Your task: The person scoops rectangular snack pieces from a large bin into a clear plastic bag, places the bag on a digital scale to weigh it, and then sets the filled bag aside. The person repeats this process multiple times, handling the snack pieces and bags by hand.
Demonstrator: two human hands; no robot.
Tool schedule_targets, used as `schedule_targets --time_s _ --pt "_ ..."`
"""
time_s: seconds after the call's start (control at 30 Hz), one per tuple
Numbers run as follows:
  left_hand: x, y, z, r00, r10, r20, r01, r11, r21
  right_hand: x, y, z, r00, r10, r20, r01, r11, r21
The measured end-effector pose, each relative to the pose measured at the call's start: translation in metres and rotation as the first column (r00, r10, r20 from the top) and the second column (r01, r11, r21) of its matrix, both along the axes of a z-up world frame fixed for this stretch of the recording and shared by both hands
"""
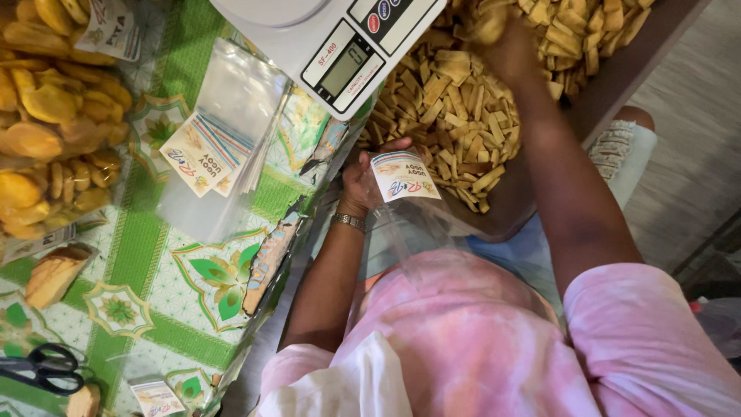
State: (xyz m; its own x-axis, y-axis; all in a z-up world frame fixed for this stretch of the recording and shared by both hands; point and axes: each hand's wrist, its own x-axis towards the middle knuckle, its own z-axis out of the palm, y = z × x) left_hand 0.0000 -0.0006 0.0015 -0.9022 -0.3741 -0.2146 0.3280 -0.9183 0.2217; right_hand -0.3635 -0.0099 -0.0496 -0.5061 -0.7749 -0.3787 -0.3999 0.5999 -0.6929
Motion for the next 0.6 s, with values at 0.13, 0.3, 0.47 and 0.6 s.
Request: schedule_targets --time_s 0.13,0.3,0.47,0.6 --pt "0.001 0.000 0.000 1.000 0.000 0.013 0.001 1.000 -0.010 0.044 -0.014 -0.007 0.625 0.539 -0.564 -0.473 0.837 0.275" --pt "0.001 0.000 -0.001 1.000 -0.004 0.004 0.004 1.000 -0.008 0.022 -0.005 0.022 0.843 0.363 -0.397 -0.339 0.931 0.133" --pt "-0.002 0.000 0.000 0.999 0.005 -0.036 -0.005 1.000 0.006 0.059 0.045 0.039 0.671 0.545 -0.502 -0.519 0.829 0.207" --pt "0.001 0.000 -0.004 0.998 -0.009 -0.066 0.011 1.000 0.022 0.083 0.057 0.038 0.517 0.565 -0.643 -0.656 0.744 0.128"
